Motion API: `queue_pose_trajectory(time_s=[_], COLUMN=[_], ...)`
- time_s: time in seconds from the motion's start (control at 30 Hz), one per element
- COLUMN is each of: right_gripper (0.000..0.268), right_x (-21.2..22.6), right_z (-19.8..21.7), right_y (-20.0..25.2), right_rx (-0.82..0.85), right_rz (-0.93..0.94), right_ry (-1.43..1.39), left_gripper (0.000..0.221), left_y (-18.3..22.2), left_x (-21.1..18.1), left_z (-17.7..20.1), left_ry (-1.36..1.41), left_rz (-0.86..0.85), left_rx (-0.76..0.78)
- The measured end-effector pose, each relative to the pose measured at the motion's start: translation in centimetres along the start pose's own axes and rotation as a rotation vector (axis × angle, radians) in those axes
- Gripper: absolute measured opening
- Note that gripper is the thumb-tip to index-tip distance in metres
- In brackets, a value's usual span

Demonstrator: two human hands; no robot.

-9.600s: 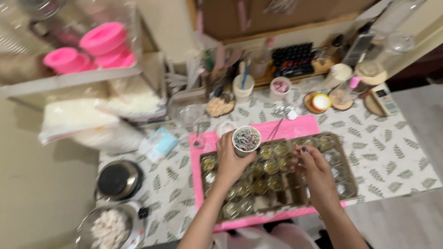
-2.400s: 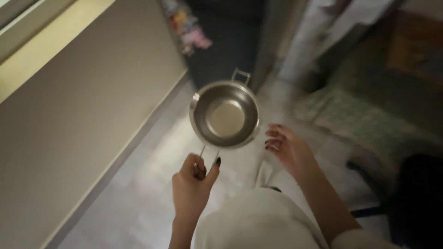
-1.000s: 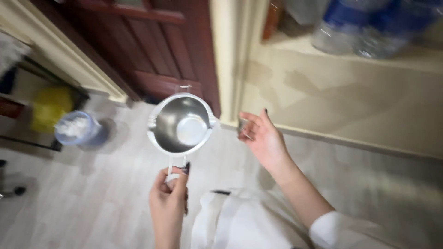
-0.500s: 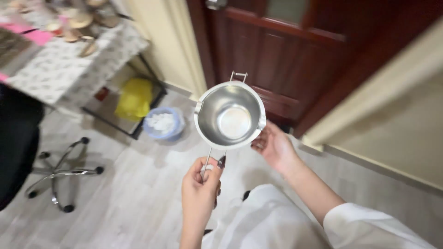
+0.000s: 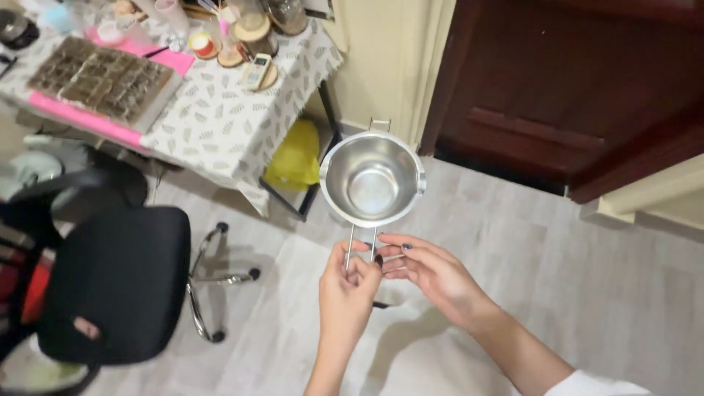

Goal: Preparing wax chips, wicks, and small containers for candle making.

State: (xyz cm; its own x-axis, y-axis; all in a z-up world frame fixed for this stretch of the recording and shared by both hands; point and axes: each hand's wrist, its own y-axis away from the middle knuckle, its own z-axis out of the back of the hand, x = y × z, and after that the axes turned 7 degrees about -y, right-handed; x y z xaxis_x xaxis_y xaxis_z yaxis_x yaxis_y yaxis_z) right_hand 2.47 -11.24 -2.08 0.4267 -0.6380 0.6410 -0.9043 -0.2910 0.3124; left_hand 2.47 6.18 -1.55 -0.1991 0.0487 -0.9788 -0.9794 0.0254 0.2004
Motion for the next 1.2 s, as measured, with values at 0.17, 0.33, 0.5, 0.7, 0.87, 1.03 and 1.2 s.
queue_pose_trajectory(time_s=[0.17,0.33,0.5,0.7,0.87,1.03,1.2], right_gripper=[0.048,0.055,0.044,0.037,0.035,0.037,0.029], right_x=[-4.5,-8.7,-12.6,-14.2,-14.6,-15.2,-14.5], right_z=[-7.8,-15.4,-20.8,-24.7,-25.6,-24.6,-25.8], right_y=[-9.8,-22.1,-32.0,-41.3,-45.1,-49.6,-55.5], right_rx=[-0.043,0.109,-0.095,-0.267,-0.439,-0.618,-0.541], right_rz=[-0.008,-0.007,-0.29,-0.19,-0.097,-0.025,-0.009], right_ry=[-0.006,-0.084,0.145,0.26,0.159,0.05,-0.076], left_gripper=[0.024,0.018,0.021,0.021,0.021,0.019,0.026], left_y=[-6.9,-14.4,-20.7,-29.1,-36.7,-42.2,-48.9], left_x=[-0.1,-1.9,1.2,3.5,5.9,10.6,9.7], left_z=[10.5,22.1,34.4,46.6,53.7,56.8,59.1], left_ry=[0.063,0.032,-0.001,0.061,0.167,0.414,0.301], left_rz=[0.046,0.155,0.21,0.186,0.053,0.027,0.4], left_rx=[0.08,0.044,-0.069,-0.116,-0.095,0.013,-0.257])
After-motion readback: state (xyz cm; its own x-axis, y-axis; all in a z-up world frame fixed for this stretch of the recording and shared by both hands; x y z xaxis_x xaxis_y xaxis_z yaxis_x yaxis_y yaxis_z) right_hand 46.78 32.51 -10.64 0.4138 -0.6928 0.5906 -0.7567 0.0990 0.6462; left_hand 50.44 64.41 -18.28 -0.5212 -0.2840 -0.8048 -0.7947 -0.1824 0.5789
